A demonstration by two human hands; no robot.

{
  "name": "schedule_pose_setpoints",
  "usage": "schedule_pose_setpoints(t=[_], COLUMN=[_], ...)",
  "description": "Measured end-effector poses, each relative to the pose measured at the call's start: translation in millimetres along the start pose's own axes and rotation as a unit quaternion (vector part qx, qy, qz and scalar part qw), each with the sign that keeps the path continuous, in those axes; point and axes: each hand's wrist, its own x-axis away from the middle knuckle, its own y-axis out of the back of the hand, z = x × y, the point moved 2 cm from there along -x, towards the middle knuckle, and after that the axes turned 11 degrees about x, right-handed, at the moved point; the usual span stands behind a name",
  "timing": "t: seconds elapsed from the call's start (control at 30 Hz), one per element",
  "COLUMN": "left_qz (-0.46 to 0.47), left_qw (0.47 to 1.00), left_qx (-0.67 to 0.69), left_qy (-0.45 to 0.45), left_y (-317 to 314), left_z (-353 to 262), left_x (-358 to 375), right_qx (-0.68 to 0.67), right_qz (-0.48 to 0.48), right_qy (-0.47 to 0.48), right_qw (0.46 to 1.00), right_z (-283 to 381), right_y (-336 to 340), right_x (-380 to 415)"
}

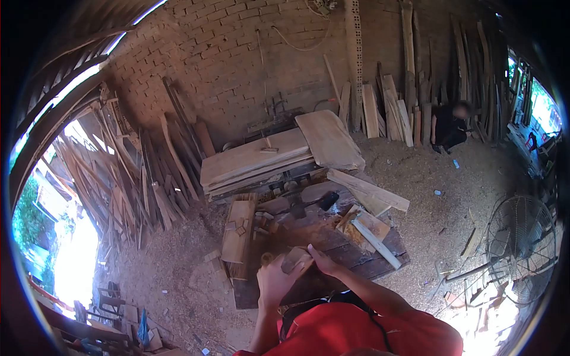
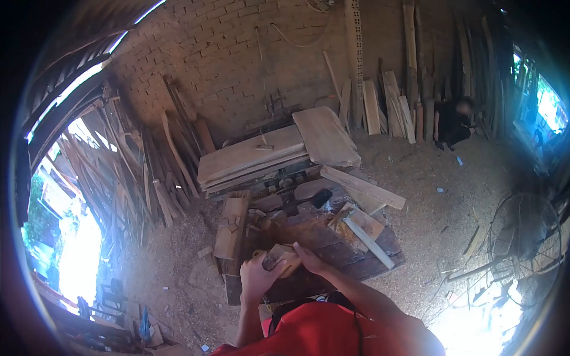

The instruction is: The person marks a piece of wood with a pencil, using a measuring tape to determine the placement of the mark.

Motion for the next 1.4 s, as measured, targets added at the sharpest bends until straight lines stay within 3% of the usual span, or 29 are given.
schedule_pose_setpoints(t=[0.07, 0.17, 0.27, 0.37, 0.47, 0.57, 0.67, 0.77, 0.87, 0.97, 1.0, 1.07, 1.17, 1.27, 1.37, 1.4], left_qz=[0.007, 0.007, -0.011, -0.040, -0.065, -0.084, -0.109, -0.116, -0.108, -0.075, -0.079, -0.086, -0.084, -0.082, -0.088, -0.093], left_qw=[1.000, 0.997, 0.995, 0.992, 0.989, 0.985, 0.979, 0.979, 0.982, 0.985, 0.985, 0.984, 0.982, 0.986, 0.985, 0.985], left_qx=[0.014, 0.039, 0.053, 0.066, 0.091, 0.105, 0.127, 0.114, 0.103, 0.080, 0.087, 0.100, 0.107, 0.097, 0.103, 0.100], left_qy=[0.018, 0.062, 0.080, 0.096, 0.100, 0.111, 0.117, 0.123, 0.111, 0.132, 0.127, 0.123, 0.128, 0.106, 0.110, 0.108], left_y=[10, 19, 29, 39, 45, 48, 53, 56, 53, 51, 50, 51, 53, 53, 48, 46], left_z=[1, 10, 16, 24, 37, 48, 58, 68, 70, 61, 58, 59, 64, 67, 51, 51], left_x=[4, 5, 5, 7, 7, 18, 23, 33, 34, 35, 34, 31, 39, 34, 39, 38], right_qx=[-0.017, 0.011, 0.076, -0.028, 0.052, 0.148, 0.154, 0.219, 0.260, 0.204, 0.183, 0.140, 0.153, 0.096, 0.109, 0.070], right_qz=[0.001, 0.025, 0.001, 0.053, 0.049, -0.012, 0.004, 0.023, 0.027, 0.019, 0.026, 0.040, 0.038, 0.069, 0.086, 0.092], right_qy=[0.014, 0.078, 0.176, 0.031, 0.056, 0.236, 0.243, 0.067, 0.083, 0.192, 0.184, 0.173, -0.004, 0.006, 0.169, 0.148], right_qw=[1.000, 0.997, 0.981, 0.998, 0.996, 0.960, 0.958, 0.973, 0.962, 0.960, 0.965, 0.974, 0.988, 0.993, 0.976, 0.982], right_z=[7, 85, 75, 19, 10, 90, 64, -37, -39, 93, 89, 65, -60, 6, 95, 85], right_y=[-6, -19, -28, -26, -32, -57, -62, -35, -43, -64, -62, -55, -20, -32, -54, -51], right_x=[-4, 22, 13, -15, -23, 17, 0, -43, -41, 14, 12, -1, -46, -17, 29, 24])
